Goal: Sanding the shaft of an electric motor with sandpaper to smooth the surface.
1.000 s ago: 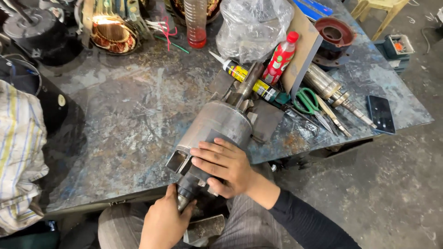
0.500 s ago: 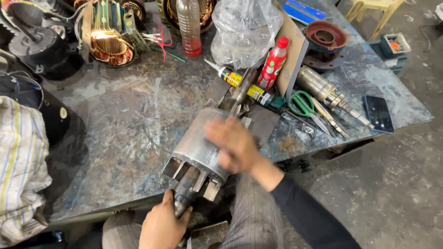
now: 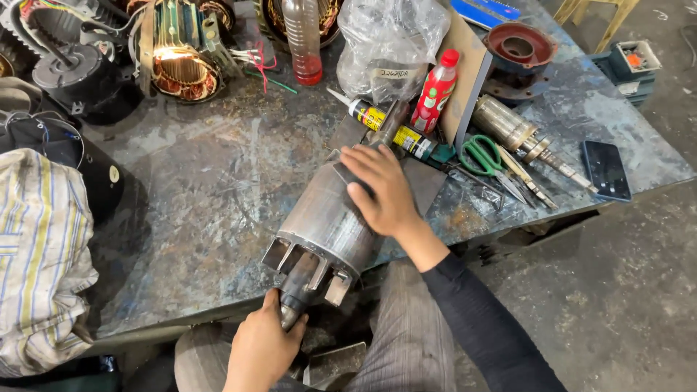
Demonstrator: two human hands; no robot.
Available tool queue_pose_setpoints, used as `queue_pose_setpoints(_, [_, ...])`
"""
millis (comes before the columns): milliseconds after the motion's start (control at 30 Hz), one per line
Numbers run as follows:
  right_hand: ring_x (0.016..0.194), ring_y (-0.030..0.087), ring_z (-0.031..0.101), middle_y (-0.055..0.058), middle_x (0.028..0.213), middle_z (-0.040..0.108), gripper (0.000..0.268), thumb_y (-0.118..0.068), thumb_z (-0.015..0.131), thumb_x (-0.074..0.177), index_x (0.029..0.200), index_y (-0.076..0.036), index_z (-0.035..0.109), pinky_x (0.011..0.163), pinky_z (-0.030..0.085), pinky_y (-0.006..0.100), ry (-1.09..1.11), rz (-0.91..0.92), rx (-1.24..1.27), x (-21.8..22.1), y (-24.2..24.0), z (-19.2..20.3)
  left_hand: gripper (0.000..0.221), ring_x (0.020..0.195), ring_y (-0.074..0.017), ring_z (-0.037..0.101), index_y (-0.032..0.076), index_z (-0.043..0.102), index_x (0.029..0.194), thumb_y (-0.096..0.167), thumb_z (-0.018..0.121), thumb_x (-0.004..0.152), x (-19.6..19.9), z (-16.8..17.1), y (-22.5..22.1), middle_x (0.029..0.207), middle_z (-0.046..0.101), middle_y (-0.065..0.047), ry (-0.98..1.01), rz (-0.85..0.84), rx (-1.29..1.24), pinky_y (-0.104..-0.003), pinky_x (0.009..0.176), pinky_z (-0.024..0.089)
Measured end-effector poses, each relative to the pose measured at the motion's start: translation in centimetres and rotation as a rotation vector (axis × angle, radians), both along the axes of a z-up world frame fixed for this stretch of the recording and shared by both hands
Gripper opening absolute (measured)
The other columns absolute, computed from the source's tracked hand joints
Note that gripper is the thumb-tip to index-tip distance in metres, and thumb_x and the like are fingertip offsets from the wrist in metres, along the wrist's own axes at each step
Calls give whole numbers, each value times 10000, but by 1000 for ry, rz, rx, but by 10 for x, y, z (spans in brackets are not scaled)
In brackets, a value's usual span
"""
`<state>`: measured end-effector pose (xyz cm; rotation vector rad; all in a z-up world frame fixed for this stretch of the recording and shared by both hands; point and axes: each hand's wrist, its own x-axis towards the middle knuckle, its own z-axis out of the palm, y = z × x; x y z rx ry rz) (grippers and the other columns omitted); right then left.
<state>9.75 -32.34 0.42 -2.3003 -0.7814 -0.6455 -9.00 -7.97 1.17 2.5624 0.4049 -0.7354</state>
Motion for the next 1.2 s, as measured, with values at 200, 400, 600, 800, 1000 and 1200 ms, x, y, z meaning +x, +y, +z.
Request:
queue_pose_setpoints(200, [1444, 329, 598, 129, 1504, 652, 626, -458, 346, 1101, 1423, -33, 673, 1259, 356, 548, -60, 358, -64, -105, 51, 42, 582, 957, -422, 756, 180, 497, 1331, 536, 694, 914, 2, -12, 1, 1031, 809, -129, -1, 5, 14, -505, 798, 594])
queue_pose_setpoints(400, [1441, 267, 567, 75, 1487, 670, 759, -599, 180, 1111, 1419, -122, 684, 1264, 285, 545, 94, 187, -208, 22, 3, 26, 474, 845, -388, 751, 158, 505, 1246, 481, 695, 954, 2, 9, -1, 943, 801, -118, 24, 10, -33, -455, 699, 575])
queue_pose_setpoints(600, [1430, 297, 587, 117, 1493, 658, 870, -674, 172, 1053, 1431, -65, 664, 1279, 325, 529, 64, 376, -323, -80, 72, 55, 525, 957, -464, 738, 165, 535, 1239, 501, 724, 883, -2, -24, 6, 1006, 819, -148, -107, 15, -32, -518, 783, 572])
queue_pose_setpoints(800, [1376, 262, 586, 95, 1427, 692, 839, -662, 209, 1061, 1356, -60, 715, 1204, 302, 514, 264, 57, -356, 38, 27, 42, 573, 881, -404, 755, 138, 499, 1338, 459, 724, 920, -2, -6, 2, 988, 803, -132, -73, 5, -36, -477, 714, 586])
queue_pose_setpoints(1000, [1442, 289, 530, 60, 1484, 660, 849, -762, 226, 964, 1394, -215, 712, 1217, 285, 572, 245, 358, -408, -48, 93, 60, 463, 868, -400, 747, 168, 506, 1215, 456, 720, 923, 0, -6, 3, 979, 809, -93, -35, 8, -52, -454, 704, 561])
queue_pose_setpoints(1200, [1596, 350, 226, 92, 1647, 449, 894, -770, 194, 961, 1521, -181, 566, 1247, 97, 674, 427, -16, -391, 51, 29, 61, 521, 894, -397, 753, 145, 508, 1306, 428, 737, 933, -4, 8, 0, 1020, 798, -117, -56, 6, -74, -472, 717, 581])
